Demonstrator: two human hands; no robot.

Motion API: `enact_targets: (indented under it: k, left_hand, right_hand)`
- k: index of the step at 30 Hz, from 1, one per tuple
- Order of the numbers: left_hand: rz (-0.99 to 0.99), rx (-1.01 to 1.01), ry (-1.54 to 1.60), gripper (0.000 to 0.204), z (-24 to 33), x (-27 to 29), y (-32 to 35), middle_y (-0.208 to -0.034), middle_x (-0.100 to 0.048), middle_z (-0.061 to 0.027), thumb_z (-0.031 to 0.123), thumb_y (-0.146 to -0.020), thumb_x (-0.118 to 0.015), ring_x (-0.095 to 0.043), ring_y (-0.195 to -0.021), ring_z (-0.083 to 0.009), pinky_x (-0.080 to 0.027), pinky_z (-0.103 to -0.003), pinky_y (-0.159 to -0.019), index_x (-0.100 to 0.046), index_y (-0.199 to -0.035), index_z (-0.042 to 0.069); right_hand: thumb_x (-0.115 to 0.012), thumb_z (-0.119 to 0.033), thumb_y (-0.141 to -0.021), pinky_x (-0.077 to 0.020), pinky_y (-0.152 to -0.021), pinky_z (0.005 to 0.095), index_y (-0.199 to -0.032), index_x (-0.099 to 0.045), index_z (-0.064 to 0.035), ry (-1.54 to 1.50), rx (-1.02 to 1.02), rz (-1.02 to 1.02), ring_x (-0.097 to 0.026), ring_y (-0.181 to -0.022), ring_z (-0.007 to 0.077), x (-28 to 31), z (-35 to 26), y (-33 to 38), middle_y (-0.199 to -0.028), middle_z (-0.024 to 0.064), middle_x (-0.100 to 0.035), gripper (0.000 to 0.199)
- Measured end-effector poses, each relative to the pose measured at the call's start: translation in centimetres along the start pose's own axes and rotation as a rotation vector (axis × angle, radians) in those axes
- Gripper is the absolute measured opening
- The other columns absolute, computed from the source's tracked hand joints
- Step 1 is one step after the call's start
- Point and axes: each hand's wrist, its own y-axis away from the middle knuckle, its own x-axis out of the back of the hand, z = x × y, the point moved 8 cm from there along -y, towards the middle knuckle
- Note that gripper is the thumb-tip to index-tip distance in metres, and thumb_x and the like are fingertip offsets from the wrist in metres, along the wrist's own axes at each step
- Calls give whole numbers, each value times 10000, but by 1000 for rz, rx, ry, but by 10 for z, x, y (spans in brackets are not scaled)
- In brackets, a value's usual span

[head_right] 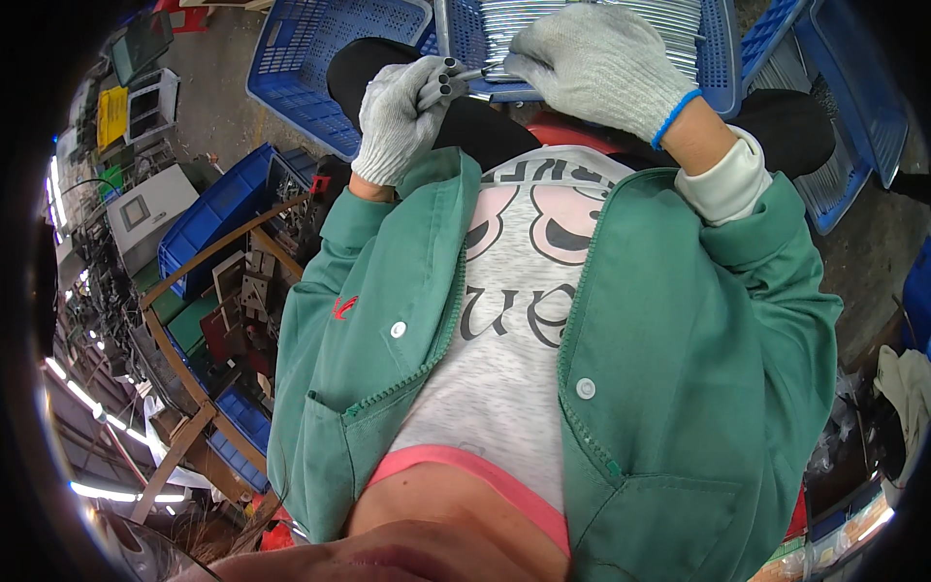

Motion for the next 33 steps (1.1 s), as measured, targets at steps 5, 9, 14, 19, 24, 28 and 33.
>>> enact_targets:
  k: [5, 9, 14, 19, 24, 28, 33]
  left_hand:
    - [94, -83, -120, 258, 7, 5, 0, -818, -730, 28, 135, -731, -740, -668, -696, -191, -487, -318, -728, -706, -986, 153]
    - [25, -112, -189, 274, 7, 5, -3, -849, -739, 43, 135, -719, -738, -678, -726, -176, -485, -321, -757, -706, -989, 166]
    - [78, -112, -110, 291, 7, 5, -2, -851, -740, 44, 137, -707, -735, -677, -727, -178, -483, -326, -756, -703, -994, 167]
    - [48, -100, -159, 296, 3, 0, 0, -860, -743, 47, 128, -705, -734, -683, -737, -175, -484, -327, -760, -701, -997, 167]
    - [40, -112, -103, 294, 3, 2, 0, -866, -745, 48, 123, -710, -735, -685, -739, -175, -485, -329, -762, -699, -999, 165]
    - [36, -87, -115, 297, 3, -2, 0, -855, -743, 46, 129, -711, -736, -683, -733, -180, -487, -332, -770, -698, -1003, 165]
    - [75, -117, -126, 288, 0, -7, 1, -823, -730, 42, 146, -731, -736, -676, -712, -186, -487, -326, -762, -695, -1016, 166]
  right_hand:
    - [-607, -358, -948, -436, -510, 319, -1010, -777, -127, 31, 79, -27, -546, -519, 197, -4, -9, 5, -646, 39, -650, 294]
    - [-603, -361, -949, -436, -503, 328, -997, -777, -124, -70, -109, -141, -536, -498, 207, 11, -10, -10, -626, 36, -641, 298]
    - [-604, -357, -947, -431, -491, 330, -981, -780, -121, -34, -34, -56, -529, -483, 206, 3, -7, -3, -612, 34, -636, 296]
    - [-605, -346, -945, -429, -487, 322, -975, -781, -113, -38, 51, -23, -539, -492, 195, -3, -6, 2, -620, 36, -644, 294]
    - [-601, -336, -946, -432, -493, 323, -971, -781, -107, -66, -54, -14, -547, -498, 196, 15, -12, -6, -628, 37, -652, 293]
    - [-603, -343, -946, -431, -494, 323, -986, -781, -106, 8, -56, -114, -545, -498, 194, -14, 0, 1, -632, 38, -655, 299]
    - [-601, -360, -949, -427, -497, 317, -1015, -780, -109, -189, -157, -245, -548, -506, 188, -8, -2, -4, -649, 36, -663, 315]
